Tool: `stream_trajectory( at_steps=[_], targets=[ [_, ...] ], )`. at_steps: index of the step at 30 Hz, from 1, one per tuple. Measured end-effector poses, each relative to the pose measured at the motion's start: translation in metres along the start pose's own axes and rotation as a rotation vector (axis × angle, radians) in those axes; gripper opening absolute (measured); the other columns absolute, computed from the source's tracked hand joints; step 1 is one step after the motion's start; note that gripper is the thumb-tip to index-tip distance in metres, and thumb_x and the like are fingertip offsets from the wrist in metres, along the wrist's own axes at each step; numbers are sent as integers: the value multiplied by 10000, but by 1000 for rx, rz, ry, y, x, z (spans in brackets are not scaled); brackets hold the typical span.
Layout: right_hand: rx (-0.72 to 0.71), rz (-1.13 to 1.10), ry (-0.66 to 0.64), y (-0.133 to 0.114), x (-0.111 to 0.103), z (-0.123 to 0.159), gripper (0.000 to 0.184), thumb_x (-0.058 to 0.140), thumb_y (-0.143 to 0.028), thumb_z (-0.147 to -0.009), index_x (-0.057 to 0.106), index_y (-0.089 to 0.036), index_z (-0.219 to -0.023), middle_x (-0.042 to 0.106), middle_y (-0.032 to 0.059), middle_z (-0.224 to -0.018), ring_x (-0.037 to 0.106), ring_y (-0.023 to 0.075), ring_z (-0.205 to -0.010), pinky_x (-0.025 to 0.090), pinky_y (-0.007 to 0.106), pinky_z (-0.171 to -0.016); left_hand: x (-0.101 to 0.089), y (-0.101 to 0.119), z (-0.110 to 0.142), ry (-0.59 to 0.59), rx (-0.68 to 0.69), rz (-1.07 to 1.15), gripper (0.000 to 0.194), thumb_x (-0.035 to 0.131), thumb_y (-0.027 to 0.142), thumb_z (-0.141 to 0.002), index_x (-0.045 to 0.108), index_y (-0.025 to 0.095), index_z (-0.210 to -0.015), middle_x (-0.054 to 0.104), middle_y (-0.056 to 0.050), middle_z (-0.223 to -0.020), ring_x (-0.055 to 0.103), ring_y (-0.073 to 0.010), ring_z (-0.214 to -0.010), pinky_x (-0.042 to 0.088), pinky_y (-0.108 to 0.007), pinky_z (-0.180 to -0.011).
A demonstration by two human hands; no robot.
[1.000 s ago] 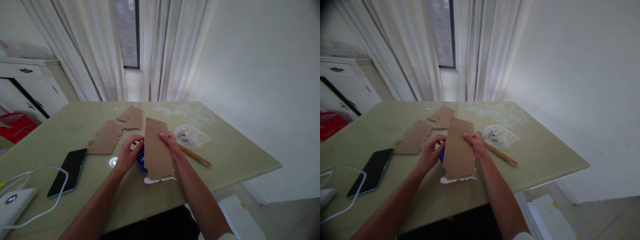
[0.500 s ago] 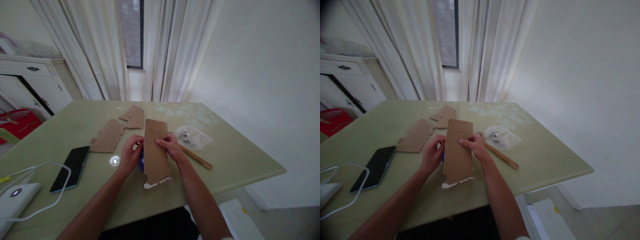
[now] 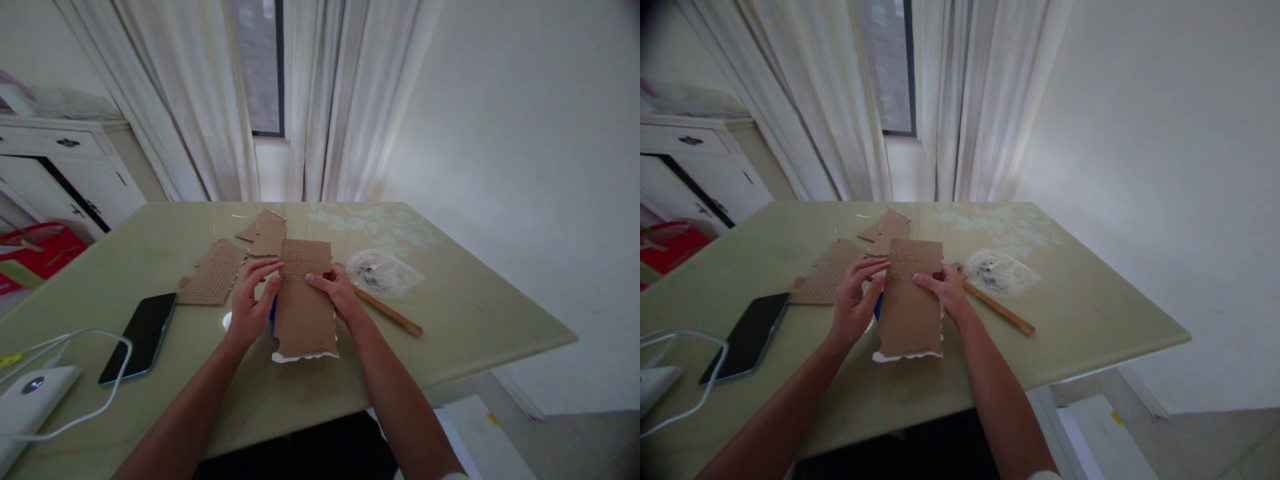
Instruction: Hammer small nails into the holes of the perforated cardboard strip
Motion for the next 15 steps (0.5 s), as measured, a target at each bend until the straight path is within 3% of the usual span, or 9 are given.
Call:
stream_trajectory(
  at_steps=[2,5,9,15],
  targets=[
    [-9,-14,10,0,-1,0,460,1052,-473,-659,841,-195,-958,838,66,-956,771,245,-811,638,356,-779,-2,6,-3,-55,89,-92,176,720,385,-1055,844,285,-1128,777,-89,-1315,695,-273,-1236,553,-483,-1077],
    [-26,-20,24,0,-3,0,476,1047,-464,-678,849,-197,-1018,843,66,-998,768,233,-811,627,346,-786,-6,5,-7,-66,126,-152,148,777,361,-1019,856,289,-1121,776,-89,-1331,681,-286,-1233,556,-500,-1073],
    [-33,26,15,2,-5,1,477,1039,-451,-696,846,-193,-1047,842,67,-1006,752,223,-779,604,335,-754,-5,4,-8,-59,177,-176,103,770,334,-1026,861,288,-1046,785,-83,-1316,665,-286,-1212,586,-462,-996],
    [-24,61,15,3,-4,2,466,1041,-459,-677,845,-185,-1000,840,64,-964,750,222,-749,591,319,-711,1,10,-6,-113,256,-249,130,664,252,-1088,777,241,-1025,818,-79,-1196,702,-268,-1126,561,-476,-1046]
  ],
)
Point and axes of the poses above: each hand's wrist, its own z-axis away from the middle knuckle, its own x-axis out of the palm, y = z × x, the point moved 6 cm from there along -z, towards the middle knuckle
